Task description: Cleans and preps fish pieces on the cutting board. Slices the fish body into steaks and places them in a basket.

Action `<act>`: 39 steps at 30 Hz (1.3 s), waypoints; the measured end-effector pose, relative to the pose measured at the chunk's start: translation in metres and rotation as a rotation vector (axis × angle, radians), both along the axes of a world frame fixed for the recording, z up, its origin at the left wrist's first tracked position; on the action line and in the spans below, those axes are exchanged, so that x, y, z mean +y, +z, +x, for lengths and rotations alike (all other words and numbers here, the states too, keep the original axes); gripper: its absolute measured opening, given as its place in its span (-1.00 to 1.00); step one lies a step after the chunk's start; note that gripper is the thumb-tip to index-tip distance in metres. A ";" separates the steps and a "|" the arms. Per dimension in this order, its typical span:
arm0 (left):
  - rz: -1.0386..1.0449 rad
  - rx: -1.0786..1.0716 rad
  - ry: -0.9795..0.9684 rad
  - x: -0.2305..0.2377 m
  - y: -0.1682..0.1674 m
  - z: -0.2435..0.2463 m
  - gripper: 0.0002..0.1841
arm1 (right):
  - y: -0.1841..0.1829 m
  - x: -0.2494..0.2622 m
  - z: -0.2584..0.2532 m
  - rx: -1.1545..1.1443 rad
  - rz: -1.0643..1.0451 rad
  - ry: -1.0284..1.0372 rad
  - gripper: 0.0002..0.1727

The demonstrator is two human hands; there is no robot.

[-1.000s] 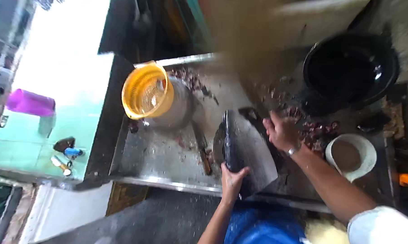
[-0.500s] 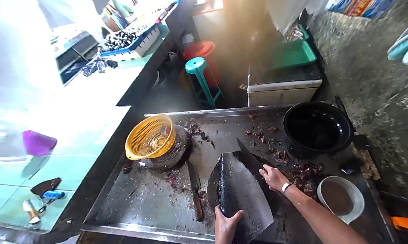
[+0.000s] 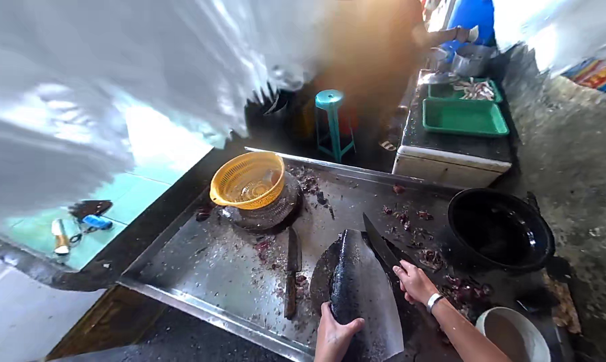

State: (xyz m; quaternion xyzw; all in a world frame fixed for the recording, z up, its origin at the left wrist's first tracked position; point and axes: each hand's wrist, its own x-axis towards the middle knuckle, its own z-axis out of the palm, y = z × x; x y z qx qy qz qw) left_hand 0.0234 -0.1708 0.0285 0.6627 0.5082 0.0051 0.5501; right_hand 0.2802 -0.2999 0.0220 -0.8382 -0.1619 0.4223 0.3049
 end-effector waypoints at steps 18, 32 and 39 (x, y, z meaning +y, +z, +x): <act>0.014 -0.011 -0.036 0.004 0.004 0.004 0.16 | 0.036 0.014 -0.005 -0.344 0.155 -0.005 -0.47; -0.415 -0.328 0.195 0.017 -0.035 -0.022 -0.03 | -0.021 -0.050 0.002 -0.217 -0.065 -0.230 -0.36; -0.514 -0.300 0.049 0.007 -0.031 -0.014 0.07 | 0.036 0.012 -0.027 -0.356 0.222 0.105 -0.07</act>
